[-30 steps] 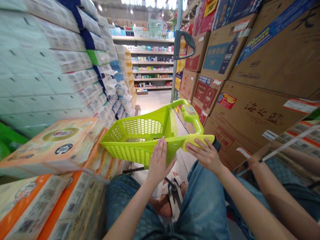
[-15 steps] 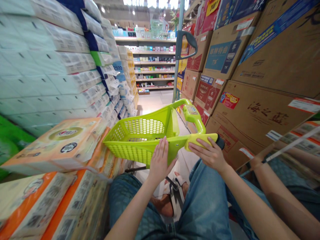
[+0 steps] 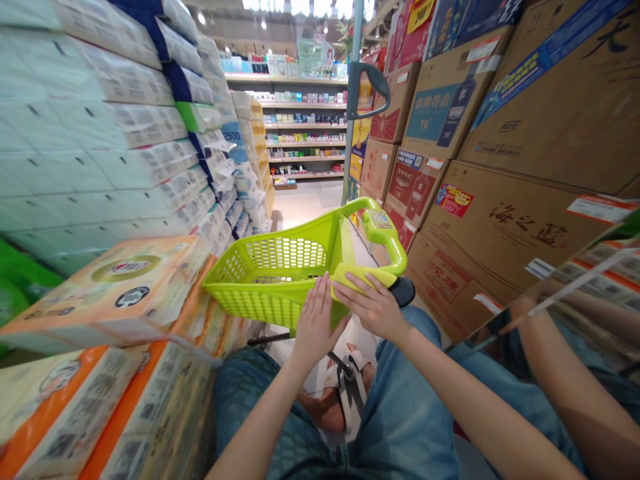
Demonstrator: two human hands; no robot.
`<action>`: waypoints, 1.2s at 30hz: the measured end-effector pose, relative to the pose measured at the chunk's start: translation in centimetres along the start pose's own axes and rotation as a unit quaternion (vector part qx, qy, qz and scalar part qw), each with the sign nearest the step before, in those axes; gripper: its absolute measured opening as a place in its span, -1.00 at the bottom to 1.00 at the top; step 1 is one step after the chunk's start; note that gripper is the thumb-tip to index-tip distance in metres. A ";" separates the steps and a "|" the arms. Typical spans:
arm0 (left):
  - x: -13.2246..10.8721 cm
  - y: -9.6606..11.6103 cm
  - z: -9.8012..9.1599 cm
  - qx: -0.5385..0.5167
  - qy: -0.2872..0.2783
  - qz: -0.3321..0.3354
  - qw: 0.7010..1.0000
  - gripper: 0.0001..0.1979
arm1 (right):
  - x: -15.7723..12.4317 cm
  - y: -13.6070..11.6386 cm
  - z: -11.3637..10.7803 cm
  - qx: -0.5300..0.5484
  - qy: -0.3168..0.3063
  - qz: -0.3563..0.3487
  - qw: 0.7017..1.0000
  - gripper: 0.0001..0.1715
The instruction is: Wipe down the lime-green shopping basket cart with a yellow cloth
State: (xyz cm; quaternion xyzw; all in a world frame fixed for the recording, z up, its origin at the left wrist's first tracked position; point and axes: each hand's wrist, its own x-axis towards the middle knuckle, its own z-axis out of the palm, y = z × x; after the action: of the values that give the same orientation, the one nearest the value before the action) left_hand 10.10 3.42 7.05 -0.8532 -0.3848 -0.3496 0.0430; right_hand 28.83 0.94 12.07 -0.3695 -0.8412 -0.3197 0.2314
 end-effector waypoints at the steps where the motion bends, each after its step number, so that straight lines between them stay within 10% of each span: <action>1: 0.0 0.0 0.0 0.000 0.000 -0.001 1.000 -0.16 | -0.8 0.8 -0.4 -0.002 -0.002 -0.009 1.000 -0.44; 8: 0.2 0.1 0.1 -0.010 0.004 -0.003 1.000 -0.13 | -8.1 6.4 -2.4 -0.033 0.017 0.014 0.999 -0.35; 18: 0.0 0.0 0.2 -0.012 0.006 -0.003 1.000 -0.15 | -0.1 -0.1 1.1 0.010 0.006 -0.018 1.000 -0.45; 28: 0.2 0.1 0.3 -0.012 0.006 -0.007 1.000 -0.14 | -7.6 6.0 -2.2 -0.022 0.041 0.031 0.998 -0.39; 36: 0.9 0.0 -0.3 -0.034 0.047 -0.020 0.998 -0.29 | -2.1 9.8 -2.6 0.259 0.102 0.174 0.945 -0.48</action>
State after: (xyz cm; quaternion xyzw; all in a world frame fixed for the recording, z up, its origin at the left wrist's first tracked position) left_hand 10.37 3.91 7.86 -0.8288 -0.3872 -0.4032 0.0245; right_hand 38.05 3.24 16.13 -0.4030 -0.7896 -0.0814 0.4555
